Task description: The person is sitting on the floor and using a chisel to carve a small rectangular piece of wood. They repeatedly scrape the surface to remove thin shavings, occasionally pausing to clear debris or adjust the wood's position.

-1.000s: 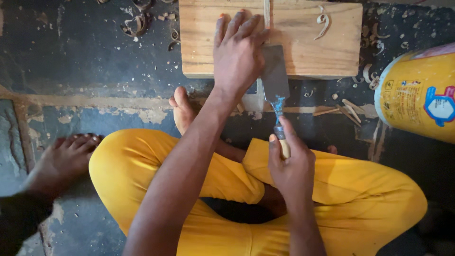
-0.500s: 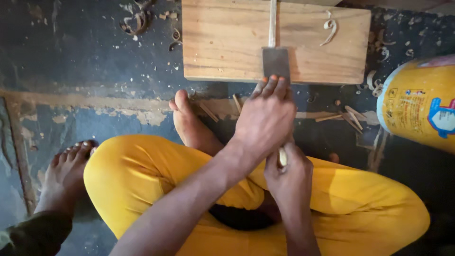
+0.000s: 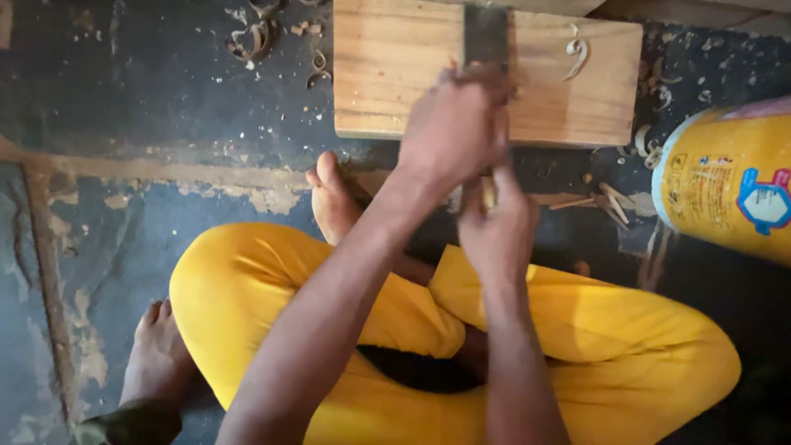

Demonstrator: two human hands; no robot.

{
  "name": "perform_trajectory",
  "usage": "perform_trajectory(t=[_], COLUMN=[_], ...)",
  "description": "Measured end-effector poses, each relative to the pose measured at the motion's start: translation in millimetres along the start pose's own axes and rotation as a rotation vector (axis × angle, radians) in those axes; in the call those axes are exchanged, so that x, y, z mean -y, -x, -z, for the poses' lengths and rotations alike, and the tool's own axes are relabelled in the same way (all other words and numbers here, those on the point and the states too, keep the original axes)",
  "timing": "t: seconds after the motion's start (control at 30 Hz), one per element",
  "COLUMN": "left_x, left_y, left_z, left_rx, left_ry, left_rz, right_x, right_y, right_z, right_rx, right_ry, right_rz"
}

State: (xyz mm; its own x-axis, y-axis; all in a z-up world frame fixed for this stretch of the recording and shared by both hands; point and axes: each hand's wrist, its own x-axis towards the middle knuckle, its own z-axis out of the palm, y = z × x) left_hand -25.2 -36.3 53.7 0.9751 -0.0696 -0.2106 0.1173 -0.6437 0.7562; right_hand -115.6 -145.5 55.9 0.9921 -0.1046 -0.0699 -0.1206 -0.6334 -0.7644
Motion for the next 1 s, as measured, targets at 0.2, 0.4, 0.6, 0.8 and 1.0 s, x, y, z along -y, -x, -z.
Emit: perform_trajectory(t=[0.2, 0.4, 0.6, 0.8, 1.0], left_x=[29, 39, 37, 36, 42], left_y=[-15, -17, -15, -14, -14], left_z=[15, -15, -16, -19, -32], left_rx=[-0.352, -0.296, -0.33, -0.375, -0.459], left_ry=[-0.13, -0.361, -0.353, -0.304, -0.284], left_rz=[-0.218, -0.221, -0.176, -0.189, -0.207], right_x=[-1, -22, -18, -10, -6], right_y=[21, 57, 59, 71, 71], right_z=[37, 60, 67, 53, 46], right_rx=[-0.052, -0.052, -0.093, 0.03, 0.057], right_ry=[-0.224, 0.324, 0.276, 0.133, 0.12], right_rz=[-0.301, 0.063, -0.089, -0.018, 0.03])
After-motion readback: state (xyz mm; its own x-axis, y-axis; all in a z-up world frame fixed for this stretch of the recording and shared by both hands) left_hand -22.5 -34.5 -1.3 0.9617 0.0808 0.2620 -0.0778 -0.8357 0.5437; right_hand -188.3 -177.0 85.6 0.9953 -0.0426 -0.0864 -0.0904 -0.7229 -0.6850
